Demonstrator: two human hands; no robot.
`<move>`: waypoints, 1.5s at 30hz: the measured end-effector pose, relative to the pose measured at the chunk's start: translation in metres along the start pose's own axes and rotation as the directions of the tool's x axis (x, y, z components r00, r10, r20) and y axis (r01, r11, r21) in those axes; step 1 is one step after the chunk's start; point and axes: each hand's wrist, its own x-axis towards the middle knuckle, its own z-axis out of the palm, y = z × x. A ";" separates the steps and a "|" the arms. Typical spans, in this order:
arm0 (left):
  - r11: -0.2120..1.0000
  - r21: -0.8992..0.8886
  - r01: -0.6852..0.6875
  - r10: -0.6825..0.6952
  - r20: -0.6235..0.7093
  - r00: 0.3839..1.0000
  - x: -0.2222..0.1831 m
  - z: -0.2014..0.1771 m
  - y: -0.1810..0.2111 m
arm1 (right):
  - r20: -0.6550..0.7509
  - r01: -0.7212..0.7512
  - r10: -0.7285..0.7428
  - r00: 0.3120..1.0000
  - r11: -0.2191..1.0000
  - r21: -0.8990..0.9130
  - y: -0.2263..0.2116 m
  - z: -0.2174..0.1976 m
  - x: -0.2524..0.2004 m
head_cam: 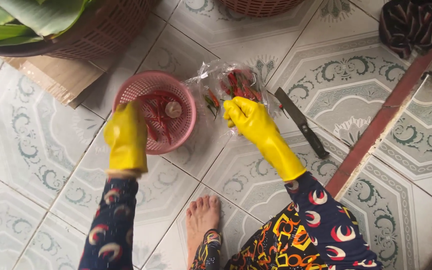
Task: Removing stems from red chili peppers using a knife and sorting them into a basket.
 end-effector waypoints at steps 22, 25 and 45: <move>0.970 0.160 -0.181 0.191 -0.050 0.980 0.024 0.012 0.050 | -0.137 0.423 -0.484 0.864 0.846 -0.324 0.020 0.019 0.002; 0.946 0.231 -0.229 0.226 0.039 0.973 0.039 0.013 0.055 | -0.150 0.400 -0.456 0.877 0.867 -0.296 0.028 0.016 0.005; 0.933 -0.352 -0.077 0.188 0.292 0.938 -0.053 -0.062 0.015 | 0.304 0.635 -0.577 0.758 0.546 -0.547 0.038 0.131 0.038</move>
